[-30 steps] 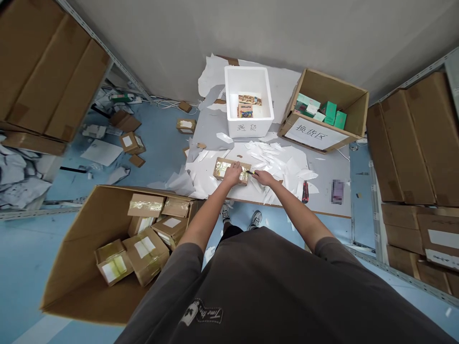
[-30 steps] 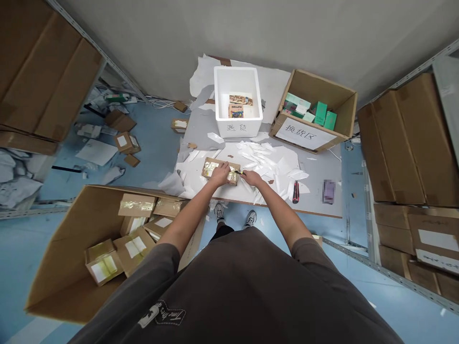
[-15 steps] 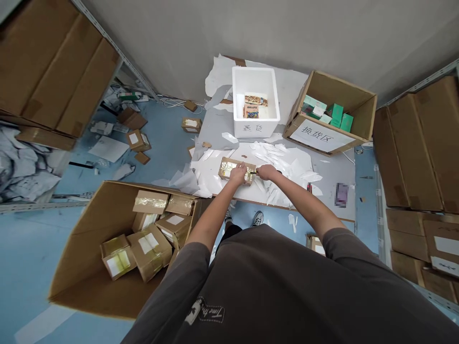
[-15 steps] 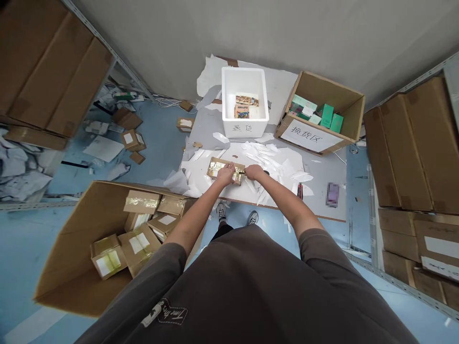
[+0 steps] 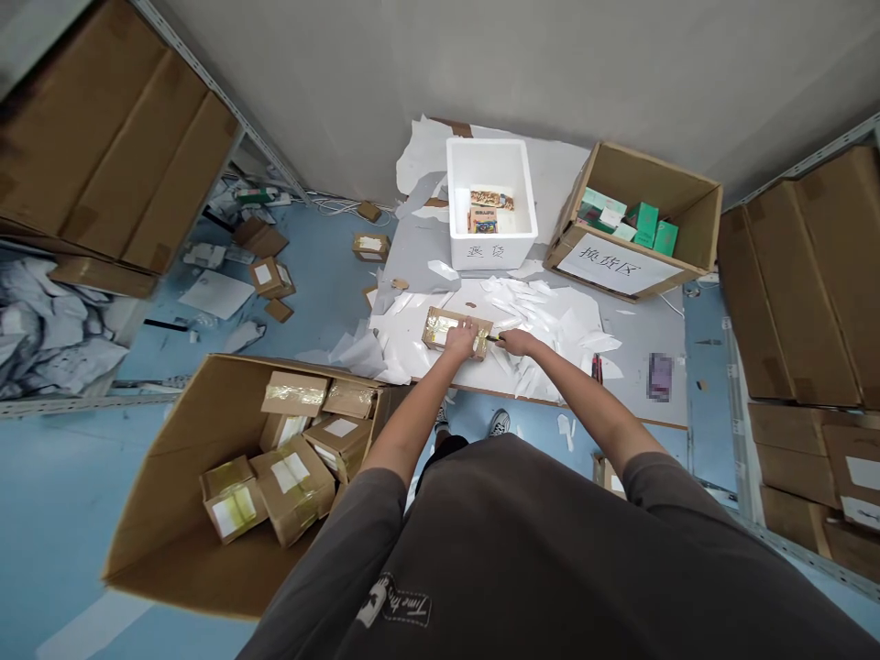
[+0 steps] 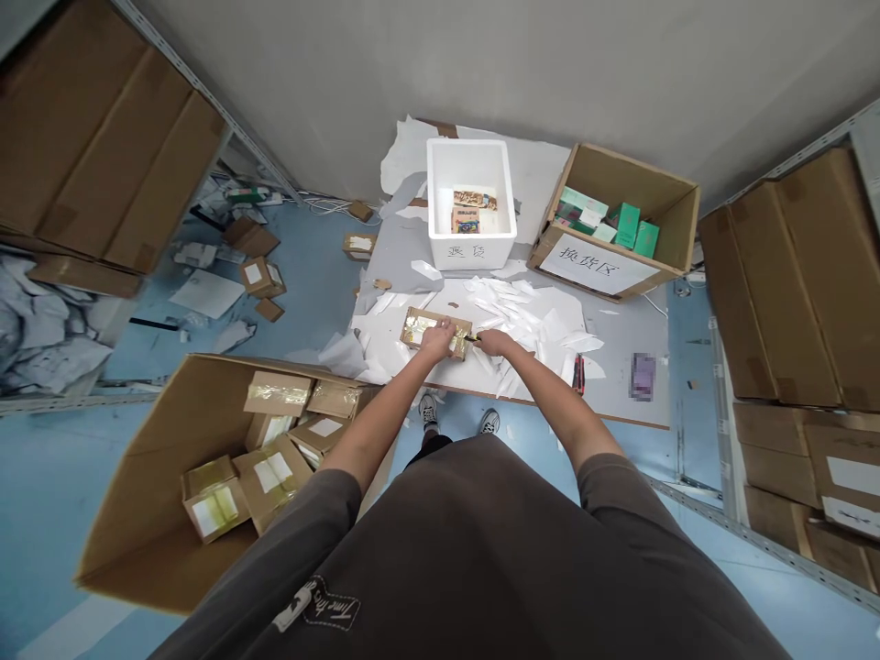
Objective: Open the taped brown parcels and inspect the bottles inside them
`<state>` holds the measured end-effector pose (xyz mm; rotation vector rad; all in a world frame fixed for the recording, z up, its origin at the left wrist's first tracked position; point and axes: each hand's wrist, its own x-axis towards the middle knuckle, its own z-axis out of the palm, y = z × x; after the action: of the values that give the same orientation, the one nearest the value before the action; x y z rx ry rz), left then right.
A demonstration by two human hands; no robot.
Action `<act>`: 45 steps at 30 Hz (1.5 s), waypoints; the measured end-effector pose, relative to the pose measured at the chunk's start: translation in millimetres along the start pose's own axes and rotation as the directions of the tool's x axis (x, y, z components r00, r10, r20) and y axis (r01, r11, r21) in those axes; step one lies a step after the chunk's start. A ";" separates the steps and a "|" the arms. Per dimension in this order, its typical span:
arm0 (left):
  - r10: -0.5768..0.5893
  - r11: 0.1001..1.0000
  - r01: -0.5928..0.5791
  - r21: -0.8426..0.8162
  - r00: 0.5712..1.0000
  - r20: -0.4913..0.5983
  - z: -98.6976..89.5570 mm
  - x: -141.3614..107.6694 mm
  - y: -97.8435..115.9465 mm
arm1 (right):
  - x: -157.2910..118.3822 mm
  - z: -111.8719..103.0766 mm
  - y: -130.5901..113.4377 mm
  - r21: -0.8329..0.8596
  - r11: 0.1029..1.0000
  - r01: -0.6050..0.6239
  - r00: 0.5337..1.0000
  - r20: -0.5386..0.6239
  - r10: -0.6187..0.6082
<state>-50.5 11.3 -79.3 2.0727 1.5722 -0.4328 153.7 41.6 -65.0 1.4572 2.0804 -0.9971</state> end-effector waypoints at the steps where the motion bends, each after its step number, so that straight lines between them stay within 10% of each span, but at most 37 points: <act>1: -0.002 1.000 0.002 -0.006 1.000 0.000 0.1 -0.1 -0.4 | -0.5 5.1 2.5 0.109 0.994 -0.011 1.000 0.015 0.009; 6: -0.003 0.999 0.003 -0.033 1.000 0.004 -2.2 -0.2 -0.6 | -8.2 37.0 5.5 0.614 0.786 -0.077 0.994 0.107 0.014; 13: -0.012 0.997 0.009 -0.082 0.999 -0.037 -6.0 -12.5 0.5 | -19.4 64.9 -3.1 0.727 0.684 -0.052 0.991 0.122 -0.055; 25: -0.006 0.995 -0.017 -0.094 0.972 -0.236 6.1 -3.2 -23.1 | -57.3 65.8 9.8 0.579 0.812 -0.070 0.974 -0.135 0.181; 45: 0.020 0.999 -0.033 -0.041 0.960 -0.278 29.6 -2.8 -20.3 | -35.8 43.9 12.7 0.031 0.997 0.071 0.959 -0.277 -0.060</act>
<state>-69.4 -3.4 -106.3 2.1915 1.6898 -0.0964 175.7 -11.4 -73.7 1.6373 2.3290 -0.9085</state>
